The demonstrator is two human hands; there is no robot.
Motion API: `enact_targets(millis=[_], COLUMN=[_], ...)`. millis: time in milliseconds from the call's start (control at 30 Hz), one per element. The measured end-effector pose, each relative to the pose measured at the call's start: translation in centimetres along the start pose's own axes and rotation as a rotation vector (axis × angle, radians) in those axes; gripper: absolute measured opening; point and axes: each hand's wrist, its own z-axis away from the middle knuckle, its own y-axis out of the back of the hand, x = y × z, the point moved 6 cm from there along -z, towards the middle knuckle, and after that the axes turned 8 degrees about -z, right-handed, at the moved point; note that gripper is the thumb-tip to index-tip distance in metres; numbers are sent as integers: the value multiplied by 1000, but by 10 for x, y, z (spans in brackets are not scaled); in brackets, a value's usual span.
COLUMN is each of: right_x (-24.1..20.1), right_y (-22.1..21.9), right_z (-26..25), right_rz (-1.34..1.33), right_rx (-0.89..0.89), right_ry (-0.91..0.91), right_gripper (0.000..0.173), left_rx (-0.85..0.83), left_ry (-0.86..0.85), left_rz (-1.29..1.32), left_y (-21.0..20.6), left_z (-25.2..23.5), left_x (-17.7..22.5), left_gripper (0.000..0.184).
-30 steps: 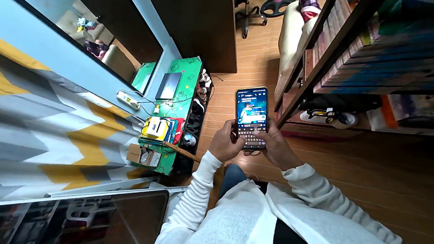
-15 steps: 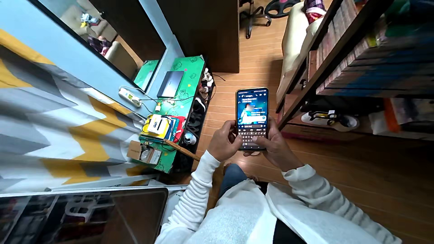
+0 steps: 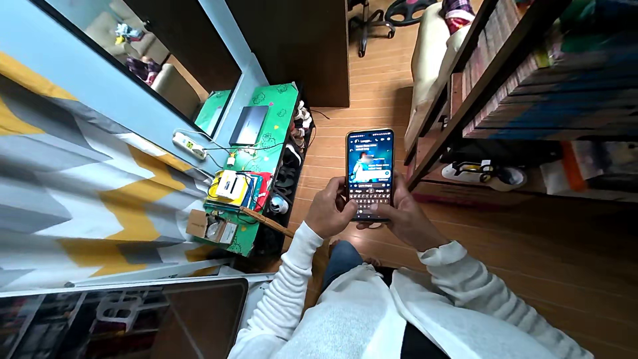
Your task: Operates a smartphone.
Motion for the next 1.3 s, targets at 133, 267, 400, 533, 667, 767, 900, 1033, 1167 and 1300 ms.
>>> enact_targets(millis=[133, 267, 400, 533, 667, 767, 900, 1033, 1167, 1300], right_x=[2, 4, 6, 7, 8, 7, 4, 4, 3, 4], right_y=[-4, -4, -5, -6, -6, -5, -3, -1, -3, -4], right_z=[-1, -2, -4, -4, -5, -5, -4, -4, -2, -2], right_rz=[-1, -13, -16, -6, -14, -14, -6, -19, 0, 2], right_rx=[-33, -44, -43, -40, -44, -28, 18, 29, -9, 9], right_ry=[-17, -31, -40, -33, -38, -36, -20, -18, -31, -38], right_gripper=[82, 79, 77, 72, 72, 69, 63, 65, 74, 78], left_rx=[3, -1, -1, 6, 7, 7, -4, -17, -26, -29], left_ry=[10, 12, 20, 9, 6, 6, -1, 10, 28, 25], left_rz=[22, 21, 13, -7, 1, 2, 18, 18, -1, -3], left_y=[3, 5, 7, 9, 8, 7, 5, 2, 3, 5], left_z=[1, 2, 5, 6, 5, 4, 2, 1, 1, 1], left_x=[-2, -5, -6, -7, -10, -10, -6, -5, -5, -5], left_gripper=[43, 43, 44, 44, 41, 40, 38, 40, 42, 44])
